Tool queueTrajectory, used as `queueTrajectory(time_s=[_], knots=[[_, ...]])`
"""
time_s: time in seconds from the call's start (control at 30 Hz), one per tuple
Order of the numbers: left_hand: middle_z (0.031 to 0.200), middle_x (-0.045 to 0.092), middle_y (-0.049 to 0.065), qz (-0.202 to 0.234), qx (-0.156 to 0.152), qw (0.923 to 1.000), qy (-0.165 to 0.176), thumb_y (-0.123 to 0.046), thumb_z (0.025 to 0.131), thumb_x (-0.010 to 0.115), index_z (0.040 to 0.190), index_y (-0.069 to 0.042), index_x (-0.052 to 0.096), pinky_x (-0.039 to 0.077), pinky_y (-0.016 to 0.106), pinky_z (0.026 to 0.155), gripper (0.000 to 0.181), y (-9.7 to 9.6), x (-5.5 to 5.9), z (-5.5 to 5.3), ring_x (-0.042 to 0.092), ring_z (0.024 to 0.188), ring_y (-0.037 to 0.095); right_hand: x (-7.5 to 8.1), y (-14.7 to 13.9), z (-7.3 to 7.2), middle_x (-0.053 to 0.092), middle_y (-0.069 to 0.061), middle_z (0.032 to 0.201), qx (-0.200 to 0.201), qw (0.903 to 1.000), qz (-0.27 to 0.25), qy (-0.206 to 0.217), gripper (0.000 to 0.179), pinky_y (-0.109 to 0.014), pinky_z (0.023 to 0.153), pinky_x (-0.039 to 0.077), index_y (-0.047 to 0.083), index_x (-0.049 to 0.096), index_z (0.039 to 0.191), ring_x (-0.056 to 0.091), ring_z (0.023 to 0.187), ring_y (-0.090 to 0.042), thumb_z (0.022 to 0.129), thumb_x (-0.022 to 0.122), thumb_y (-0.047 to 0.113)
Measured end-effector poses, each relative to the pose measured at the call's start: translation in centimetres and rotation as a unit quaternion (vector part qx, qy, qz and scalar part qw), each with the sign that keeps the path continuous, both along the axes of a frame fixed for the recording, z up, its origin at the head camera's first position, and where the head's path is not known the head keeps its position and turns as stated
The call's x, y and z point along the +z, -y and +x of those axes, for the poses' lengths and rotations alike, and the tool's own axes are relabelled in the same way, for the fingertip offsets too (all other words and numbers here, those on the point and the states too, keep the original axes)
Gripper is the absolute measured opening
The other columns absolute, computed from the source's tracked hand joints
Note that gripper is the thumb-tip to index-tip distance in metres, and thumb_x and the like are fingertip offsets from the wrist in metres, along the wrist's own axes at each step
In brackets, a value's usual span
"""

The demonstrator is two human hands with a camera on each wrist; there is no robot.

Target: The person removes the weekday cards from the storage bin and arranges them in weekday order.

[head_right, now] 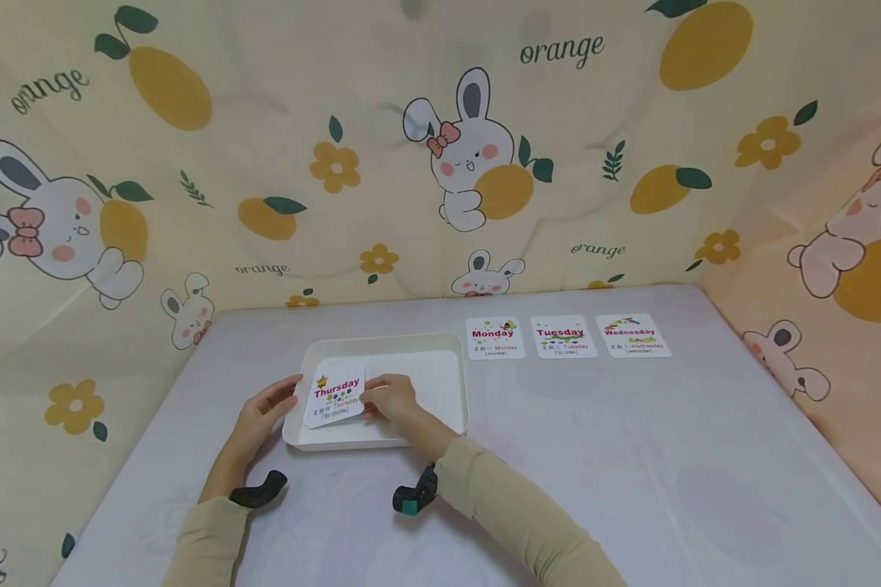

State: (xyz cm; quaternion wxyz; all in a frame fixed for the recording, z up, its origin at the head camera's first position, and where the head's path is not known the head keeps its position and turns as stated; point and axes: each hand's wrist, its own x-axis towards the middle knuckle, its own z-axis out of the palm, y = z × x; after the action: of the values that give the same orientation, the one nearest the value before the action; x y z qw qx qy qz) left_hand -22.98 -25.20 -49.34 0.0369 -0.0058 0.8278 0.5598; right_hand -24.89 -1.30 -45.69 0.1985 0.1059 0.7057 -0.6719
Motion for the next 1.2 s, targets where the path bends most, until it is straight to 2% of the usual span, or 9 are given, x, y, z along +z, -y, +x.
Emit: queueTrajectory(time_s=[0.07, 0.23, 0.4, 0.57, 0.73, 0.8, 0.93, 1.1, 1.2], knots=[[0.151, 0.046, 0.007, -0.002, 0.0, 1.0, 0.001, -0.025, 0.098, 0.055, 0.141, -0.014, 0.048, 0.037, 0.037, 0.115, 0.045, 0.0, 0.0, -0.1, 0.044, 0.139, 0.025, -0.1, 0.0, 0.1, 0.064, -0.003, 0.073, 0.004, 1.0, -0.004, 0.001, 0.028, -0.015, 0.05, 0.051, -0.003, 0.065, 0.112, 0.059, 0.055, -0.006, 0.084, 0.065, 0.001], [0.15, 0.046, 0.007, 0.004, -0.002, 1.0, 0.002, -0.025, 0.098, 0.055, 0.141, -0.014, 0.048, 0.035, 0.043, 0.116, 0.045, 0.0, 0.0, -0.1, 0.044, 0.139, 0.025, 0.0, -0.3, 0.2, 0.068, -0.007, 0.082, 0.007, 0.9997, -0.021, 0.003, 0.029, -0.017, 0.055, 0.054, -0.003, 0.065, 0.113, 0.061, 0.059, -0.008, 0.084, 0.065, 0.001], [0.151, 0.046, 0.007, 0.004, -0.004, 1.0, 0.001, -0.025, 0.098, 0.055, 0.141, -0.014, 0.048, 0.039, 0.029, 0.113, 0.045, 0.0, 0.0, -0.1, 0.044, 0.139, 0.025, 0.1, -0.7, 0.3, 0.07, -0.011, 0.088, 0.01, 0.9996, -0.027, -0.003, 0.03, -0.02, 0.059, 0.057, -0.004, 0.064, 0.114, 0.062, 0.06, -0.008, 0.085, 0.065, 0.001], [0.15, 0.047, 0.007, -0.004, -0.001, 1.0, -0.002, -0.026, 0.098, 0.055, 0.141, -0.014, 0.048, 0.039, 0.032, 0.113, 0.046, 0.0, 0.0, -0.1, 0.045, 0.138, 0.025, 0.4, -1.0, 0.6, 0.071, -0.014, 0.097, 0.013, 0.9996, -0.025, -0.003, 0.03, -0.019, 0.06, 0.057, -0.004, 0.064, 0.115, 0.063, 0.064, -0.008, 0.085, 0.064, 0.002], [0.149, 0.048, 0.007, -0.005, -0.002, 1.0, -0.006, -0.026, 0.097, 0.056, 0.141, -0.014, 0.049, 0.039, 0.008, 0.097, 0.045, 0.0, 0.0, 0.0, 0.046, 0.136, 0.025, 0.7, -1.4, 1.0, 0.069, -0.012, 0.092, 0.018, 0.9994, -0.031, -0.003, 0.031, -0.02, 0.062, 0.057, -0.005, 0.063, 0.116, 0.063, 0.065, -0.009, 0.085, 0.064, 0.001], [0.149, 0.048, 0.007, -0.005, -0.001, 1.0, -0.006, -0.027, 0.097, 0.056, 0.141, -0.015, 0.049, 0.037, 0.003, 0.092, 0.046, 0.0, -0.1, 0.0, 0.046, 0.135, 0.023, 0.7, -1.6, 1.1, 0.068, -0.01, 0.089, 0.019, 0.9991, -0.038, -0.002, 0.032, -0.021, 0.062, 0.057, -0.005, 0.062, 0.116, 0.063, 0.065, -0.009, 0.085, 0.064, 0.0], [0.15, 0.047, 0.007, -0.013, -0.005, 0.9999, -0.01, -0.031, 0.097, 0.055, 0.141, -0.015, 0.048, 0.037, 0.003, 0.093, 0.047, 0.1, -0.2, -0.1, 0.048, 0.133, 0.016, 0.7, -2.0, 1.4, 0.066, -0.007, 0.084, 0.02, 0.9984, -0.052, -0.003, 0.032, -0.021, 0.063, 0.058, -0.007, 0.062, 0.116, 0.063, 0.063, -0.009, 0.085, 0.064, -0.002], [0.149, 0.048, 0.007, -0.013, -0.007, 0.9998, -0.012, -0.033, 0.097, 0.056, 0.141, -0.016, 0.049, 0.037, 0.004, 0.094, 0.048, 0.3, -0.3, -0.1, 0.049, 0.121, -0.005, 0.9, -2.6, 1.6, 0.065, -0.006, 0.083, 0.016, 0.9975, -0.069, -0.007, 0.031, -0.022, 0.063, 0.058, -0.008, 0.061, 0.116, 0.063, 0.065, -0.009, 0.086, 0.063, -0.003], [0.149, 0.049, 0.008, -0.006, -0.006, 0.9999, -0.014, -0.031, 0.096, 0.057, 0.14, -0.015, 0.049, 0.037, 0.003, 0.093, 0.048, 0.2, -0.3, -0.1, 0.049, 0.12, -0.006, 1.2, -3.0, 1.8, 0.065, -0.005, 0.084, 0.011, 0.9968, -0.079, -0.005, 0.03, -0.022, 0.064, 0.059, -0.008, 0.061, 0.116, 0.062, 0.066, -0.009, 0.086, 0.062, -0.003]])
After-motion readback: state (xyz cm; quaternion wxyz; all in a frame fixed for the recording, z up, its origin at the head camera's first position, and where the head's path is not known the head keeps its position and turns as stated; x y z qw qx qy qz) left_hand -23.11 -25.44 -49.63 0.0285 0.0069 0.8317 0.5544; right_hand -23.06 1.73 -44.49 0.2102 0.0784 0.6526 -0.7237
